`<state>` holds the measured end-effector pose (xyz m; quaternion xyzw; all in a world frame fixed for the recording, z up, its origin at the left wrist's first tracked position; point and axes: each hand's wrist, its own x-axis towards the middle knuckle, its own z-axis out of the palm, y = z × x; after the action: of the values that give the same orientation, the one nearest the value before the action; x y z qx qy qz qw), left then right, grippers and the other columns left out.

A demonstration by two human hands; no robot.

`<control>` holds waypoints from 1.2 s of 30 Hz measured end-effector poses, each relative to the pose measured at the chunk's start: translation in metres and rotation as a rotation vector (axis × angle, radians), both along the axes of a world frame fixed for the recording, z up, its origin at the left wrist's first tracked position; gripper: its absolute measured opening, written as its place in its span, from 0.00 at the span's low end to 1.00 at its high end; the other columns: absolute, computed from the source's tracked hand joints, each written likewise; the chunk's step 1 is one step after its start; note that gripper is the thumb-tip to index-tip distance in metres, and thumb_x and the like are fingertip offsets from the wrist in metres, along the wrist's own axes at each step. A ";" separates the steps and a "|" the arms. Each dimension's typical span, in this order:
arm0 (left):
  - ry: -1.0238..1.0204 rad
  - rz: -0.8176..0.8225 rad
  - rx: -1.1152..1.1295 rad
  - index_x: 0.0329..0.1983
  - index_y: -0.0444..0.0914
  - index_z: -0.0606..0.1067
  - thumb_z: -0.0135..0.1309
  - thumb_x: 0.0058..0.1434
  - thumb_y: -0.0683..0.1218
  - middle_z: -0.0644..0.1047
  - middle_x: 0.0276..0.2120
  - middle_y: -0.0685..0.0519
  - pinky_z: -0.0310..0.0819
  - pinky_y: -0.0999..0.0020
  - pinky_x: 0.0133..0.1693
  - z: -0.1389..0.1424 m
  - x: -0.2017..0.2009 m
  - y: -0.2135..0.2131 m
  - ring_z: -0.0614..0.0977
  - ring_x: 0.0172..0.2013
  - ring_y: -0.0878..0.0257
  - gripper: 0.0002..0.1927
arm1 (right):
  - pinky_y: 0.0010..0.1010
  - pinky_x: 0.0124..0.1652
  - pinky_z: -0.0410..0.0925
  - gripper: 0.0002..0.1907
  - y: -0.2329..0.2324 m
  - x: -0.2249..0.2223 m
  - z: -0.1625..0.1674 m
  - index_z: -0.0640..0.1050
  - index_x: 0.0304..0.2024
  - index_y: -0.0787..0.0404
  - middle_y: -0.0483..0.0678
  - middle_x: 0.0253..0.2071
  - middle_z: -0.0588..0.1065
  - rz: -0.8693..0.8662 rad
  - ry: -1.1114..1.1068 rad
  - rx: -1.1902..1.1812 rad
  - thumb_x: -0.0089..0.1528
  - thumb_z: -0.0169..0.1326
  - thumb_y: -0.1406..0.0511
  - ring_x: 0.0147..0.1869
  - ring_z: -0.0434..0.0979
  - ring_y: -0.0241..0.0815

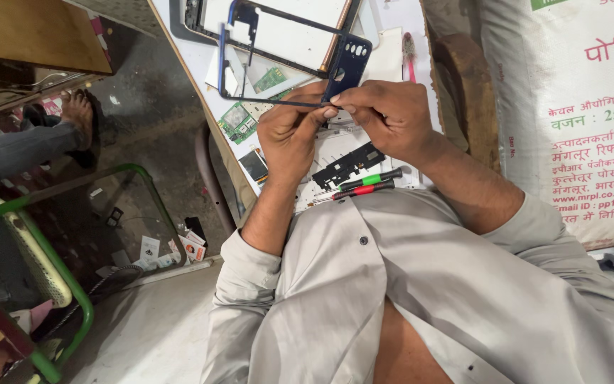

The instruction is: The person sits at a workbench holding a blue phone mid-frame and uses a small hand tool to press and fit small components into the frame, turning the frame over to work on different edges. They then set the frame down on the cluttered workbench among other disassembled phone parts.

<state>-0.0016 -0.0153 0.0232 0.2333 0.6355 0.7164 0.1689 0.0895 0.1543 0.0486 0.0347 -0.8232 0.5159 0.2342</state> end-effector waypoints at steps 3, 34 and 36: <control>-0.009 -0.015 0.030 0.36 0.30 0.82 0.63 0.61 0.32 0.84 0.44 0.46 0.80 0.73 0.44 0.000 0.000 0.000 0.84 0.44 0.64 0.03 | 0.24 0.31 0.69 0.05 0.000 0.001 -0.002 0.79 0.50 0.62 0.50 0.35 0.80 0.004 0.012 -0.046 0.72 0.57 0.73 0.33 0.80 0.35; -0.072 -0.022 0.033 0.35 0.30 0.79 0.63 0.63 0.33 0.83 0.43 0.47 0.78 0.76 0.38 -0.007 0.002 -0.002 0.82 0.35 0.69 0.03 | 0.22 0.32 0.72 0.04 0.002 0.005 -0.006 0.79 0.51 0.65 0.50 0.37 0.80 -0.016 -0.077 -0.140 0.73 0.56 0.71 0.35 0.81 0.36; -0.050 -0.013 -0.024 0.34 0.29 0.79 0.64 0.62 0.32 0.83 0.39 0.46 0.78 0.76 0.38 -0.006 0.002 -0.001 0.83 0.35 0.68 0.04 | 0.23 0.33 0.72 0.05 0.002 0.006 -0.006 0.79 0.51 0.65 0.50 0.38 0.80 -0.034 -0.097 -0.145 0.74 0.55 0.71 0.35 0.81 0.36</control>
<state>-0.0001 -0.0165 0.0172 0.2175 0.6380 0.7132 0.1924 0.0956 0.1559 0.0423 -0.0212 -0.7945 0.5713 0.2048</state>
